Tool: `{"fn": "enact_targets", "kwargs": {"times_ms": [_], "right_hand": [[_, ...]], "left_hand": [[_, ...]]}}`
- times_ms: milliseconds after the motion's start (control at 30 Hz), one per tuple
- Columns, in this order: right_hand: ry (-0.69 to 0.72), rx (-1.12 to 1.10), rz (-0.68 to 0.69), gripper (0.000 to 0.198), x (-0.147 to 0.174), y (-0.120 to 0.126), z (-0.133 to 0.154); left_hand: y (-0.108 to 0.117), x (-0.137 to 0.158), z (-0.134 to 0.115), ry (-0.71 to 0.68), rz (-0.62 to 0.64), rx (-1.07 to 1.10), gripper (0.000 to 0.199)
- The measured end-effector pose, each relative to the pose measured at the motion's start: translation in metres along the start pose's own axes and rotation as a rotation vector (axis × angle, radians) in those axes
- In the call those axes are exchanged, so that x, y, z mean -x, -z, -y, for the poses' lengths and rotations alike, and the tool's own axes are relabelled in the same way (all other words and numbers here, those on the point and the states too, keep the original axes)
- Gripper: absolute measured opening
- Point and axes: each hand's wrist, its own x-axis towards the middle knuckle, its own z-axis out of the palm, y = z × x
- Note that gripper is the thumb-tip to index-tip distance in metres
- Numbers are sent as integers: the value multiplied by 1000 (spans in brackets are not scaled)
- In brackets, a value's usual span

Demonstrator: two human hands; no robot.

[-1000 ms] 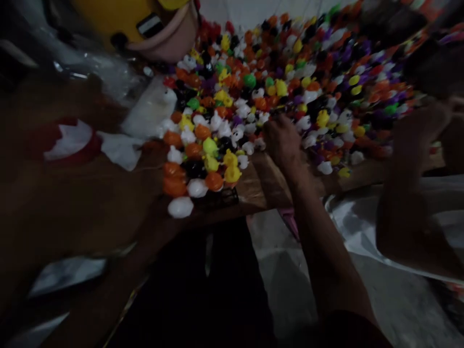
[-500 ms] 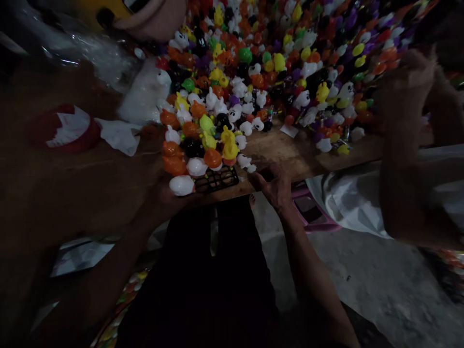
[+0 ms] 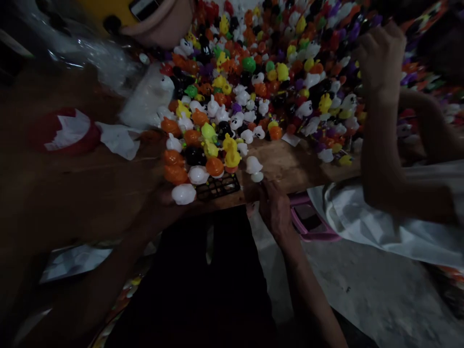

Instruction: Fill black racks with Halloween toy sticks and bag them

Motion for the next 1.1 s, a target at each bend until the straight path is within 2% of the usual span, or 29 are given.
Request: {"fn": "enact_targets", "kwargs": {"times_ms": [267,433,600,733,867,967,1100], "right_hand": [[-117,-397,105,35,10,8,23],[-203,-521,119,34,10,7,28],[-176,-478,29,27,9,4,31],[-279,-483,-57,28,8,-1,30],[-314,-449,-5,35,5,-5,26],[-277,-312,50,32,2,-6,24],[-211,-99,62,24,5,-6,29]], "left_hand": [[0,-5,-1,-14,-2,20,49],[-1,-4,-1,27,-9,93,45],[-4,-1,3,16,4,171,33],[-4,1,4,56,22,145,35],[-5,3,3,74,-22,125,31],[-8,3,4,54,-51,121,32],[-10,-1,8,-19,-50,50,42]]}}
